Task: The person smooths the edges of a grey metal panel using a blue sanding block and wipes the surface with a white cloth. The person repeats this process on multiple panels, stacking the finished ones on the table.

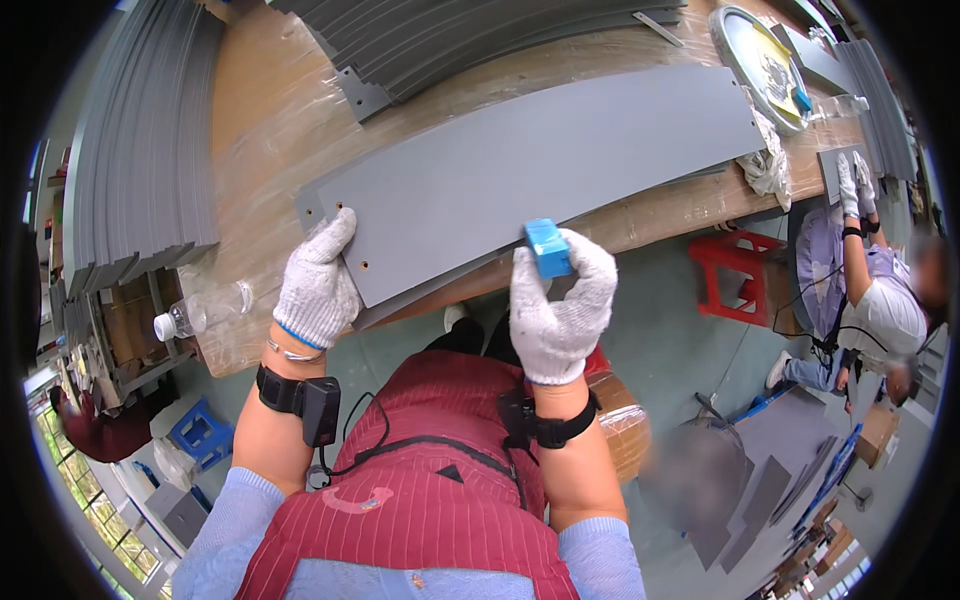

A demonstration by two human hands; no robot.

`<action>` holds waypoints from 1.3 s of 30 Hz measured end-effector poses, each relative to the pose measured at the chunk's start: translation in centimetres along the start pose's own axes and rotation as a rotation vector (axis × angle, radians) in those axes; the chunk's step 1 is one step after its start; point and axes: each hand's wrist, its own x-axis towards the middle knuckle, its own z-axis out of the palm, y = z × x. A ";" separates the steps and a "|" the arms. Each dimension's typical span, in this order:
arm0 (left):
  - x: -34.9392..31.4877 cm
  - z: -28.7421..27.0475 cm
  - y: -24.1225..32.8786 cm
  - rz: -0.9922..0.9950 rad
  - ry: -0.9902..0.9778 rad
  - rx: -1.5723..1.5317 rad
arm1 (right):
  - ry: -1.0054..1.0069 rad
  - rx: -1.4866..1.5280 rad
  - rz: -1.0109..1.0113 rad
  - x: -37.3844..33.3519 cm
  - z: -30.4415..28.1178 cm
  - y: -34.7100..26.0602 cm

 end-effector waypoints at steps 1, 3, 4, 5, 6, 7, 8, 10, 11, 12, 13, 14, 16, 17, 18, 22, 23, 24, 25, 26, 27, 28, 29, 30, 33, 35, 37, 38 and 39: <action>-0.2 0.1 -0.1 -0.016 -0.015 -0.030 | -0.087 0.080 0.029 -0.9 0.3 -1.9; 0.0 -0.2 -0.2 -0.030 -0.039 -0.039 | -0.251 0.096 -0.110 -3.2 0.9 -3.6; 0.0 -0.3 -0.2 -0.036 -0.054 -0.043 | -0.280 0.178 -0.167 -4.3 1.5 -4.5; 0.0 -0.4 -0.2 -0.039 -0.055 -0.040 | -0.344 0.184 -0.186 -5.0 1.3 -5.0; -0.1 -0.6 -0.3 -0.037 -0.051 -0.040 | -0.412 0.196 -0.207 -5.4 1.3 -5.4; -0.1 -0.8 -0.3 -0.035 -0.047 -0.040 | -0.386 0.197 -0.202 -5.0 1.1 -5.3; -0.1 -0.8 -0.3 -0.030 -0.049 -0.044 | -0.344 0.136 -0.161 -4.1 0.7 -5.3; -0.2 -0.6 -0.3 -0.026 -0.056 -0.051 | -0.220 0.055 -0.033 -3.2 0.2 -3.6; -0.1 -0.7 -0.5 -0.009 -0.045 -0.039 | -0.191 0.020 -0.087 -2.7 0.3 -2.9; -0.1 -0.7 -0.5 -0.015 -0.052 -0.041 | -0.160 -0.013 -0.142 -2.5 0.5 -2.5; 0.0 -0.7 -0.5 -0.020 -0.057 -0.043 | -0.184 -0.015 -0.140 -2.7 0.7 -2.7; 0.0 -0.8 -0.4 -0.025 -0.063 -0.046 | -0.224 0.017 -0.160 -3.1 0.9 -3.4; 0.1 -1.1 -0.4 -0.033 -0.087 -0.051 | -0.327 0.080 -0.210 -4.8 1.8 -4.8; 0.1 -1.3 -0.4 -0.038 -0.101 -0.054 | -0.385 0.149 -0.254 -5.7 2.3 -5.4; 0.2 -1.4 -0.4 -0.043 -0.107 -0.064 | -0.441 0.215 -0.298 -6.4 2.8 -6.1; 0.1 -1.3 -0.4 -0.035 -0.110 -0.091 | -0.436 0.257 -0.342 -6.9 3.0 -7.1; 0.1 -1.2 -0.4 -0.026 -0.107 -0.094 | -0.434 0.237 -0.339 -6.7 3.0 -7.0; 0.2 -1.4 -0.5 -0.016 -0.106 -0.088 | -0.430 0.214 -0.338 -6.4 2.9 -6.8; 0.4 -1.6 -0.7 -0.007 -0.107 -0.081 | -0.461 0.186 -0.332 -6.1 2.9 -6.9; 0.5 -1.8 -0.8 0.002 -0.108 -0.074 | -0.481 0.169 -0.327 -6.1 2.8 -7.1; 0.5 -1.6 -0.8 -0.009 -0.105 -0.071 | -0.500 0.145 -0.325 -6.1 2.6 -7.2; 0.4 -1.4 -0.6 -0.021 -0.102 -0.067 | -0.517 0.121 -0.321 -5.9 2.5 -7.1; 0.2 -1.2 -0.4 -0.033 -0.100 -0.063 | -0.482 0.108 -0.313 -5.9 2.2 -6.3; 0.1 -1.2 -0.4 -0.030 -0.086 -0.056 | -0.354 0.070 -0.318 -5.5 2.2 -5.3; 0.1 -1.2 -0.5 -0.009 -0.058 -0.033 | -0.240 -0.047 -0.235 -4.1 0.8 -3.7; 0.1 -1.2 -0.4 -0.020 -0.069 -0.042 | -0.304 0.031 -0.264 -4.2 1.0 -4.4; 0.1 -0.8 -0.4 -0.030 -0.058 -0.045 | -0.414 0.125 -0.269 -4.6 1.7 -5.2; 0.2 -0.6 -0.5 -0.025 -0.063 -0.043 | -0.433 0.109 -0.291 -4.6 1.9 -5.4; 0.2 -0.6 -0.4 -0.015 -0.062 -0.040 | -0.386 0.114 -0.267 -4.4 1.9 -5.0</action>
